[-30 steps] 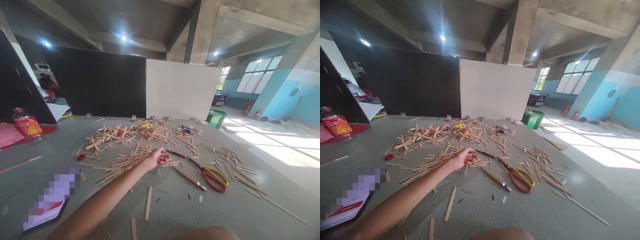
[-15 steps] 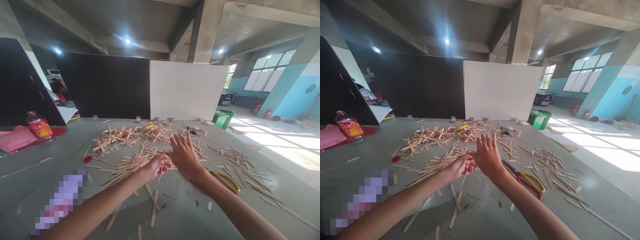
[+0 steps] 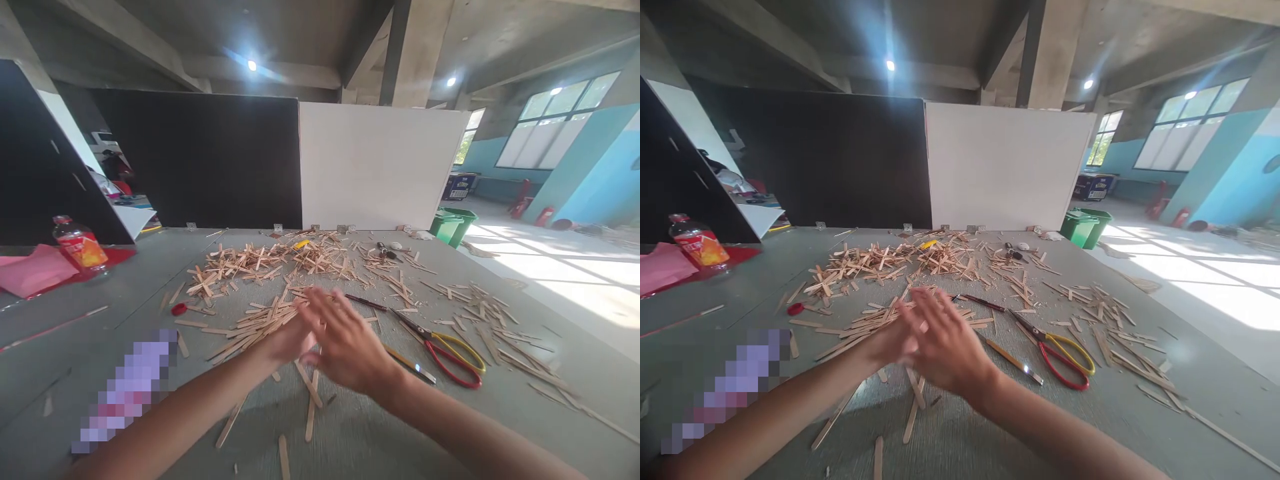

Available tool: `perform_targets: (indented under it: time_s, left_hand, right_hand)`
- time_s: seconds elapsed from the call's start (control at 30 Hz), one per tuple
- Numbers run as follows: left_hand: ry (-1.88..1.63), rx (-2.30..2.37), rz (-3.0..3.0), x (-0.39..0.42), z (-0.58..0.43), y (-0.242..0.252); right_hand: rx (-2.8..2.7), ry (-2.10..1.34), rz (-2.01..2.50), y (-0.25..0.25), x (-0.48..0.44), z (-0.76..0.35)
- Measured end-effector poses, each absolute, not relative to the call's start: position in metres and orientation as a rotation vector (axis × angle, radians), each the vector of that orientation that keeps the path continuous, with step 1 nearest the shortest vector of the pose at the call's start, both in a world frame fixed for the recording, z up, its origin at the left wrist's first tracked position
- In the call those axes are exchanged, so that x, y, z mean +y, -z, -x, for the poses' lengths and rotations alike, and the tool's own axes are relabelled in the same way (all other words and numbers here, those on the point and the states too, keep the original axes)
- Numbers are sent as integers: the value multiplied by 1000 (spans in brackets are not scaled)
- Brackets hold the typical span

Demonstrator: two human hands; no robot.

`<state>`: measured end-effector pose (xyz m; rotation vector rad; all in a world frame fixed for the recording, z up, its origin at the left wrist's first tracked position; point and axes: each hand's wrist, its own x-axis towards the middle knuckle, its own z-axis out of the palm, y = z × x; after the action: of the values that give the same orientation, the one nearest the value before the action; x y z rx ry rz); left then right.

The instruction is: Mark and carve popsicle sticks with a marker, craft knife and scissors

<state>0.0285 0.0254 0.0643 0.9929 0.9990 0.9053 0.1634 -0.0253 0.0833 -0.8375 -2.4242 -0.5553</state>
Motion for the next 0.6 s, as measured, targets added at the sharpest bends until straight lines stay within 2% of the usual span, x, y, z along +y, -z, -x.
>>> perform_targets:
  time_s: [0.1,0.17,0.33,0.6]
  left_hand:
    - [-778,936,-994,22,-25,-79]
    - [-757,908,-1005,19,-26,-85]
    - [-744,895,-1049,13,-29,-83]
    - [-550,943,-1028,19,-32,-70]
  right_hand:
    - [-2209,637,1142,-93,-16,-178]
    - [-2242,584,1056,-98,-19,-183]
    - [-2257,179,877,-103,-27,-185]
    - [-2024,159,1180,-108,-8,-201]
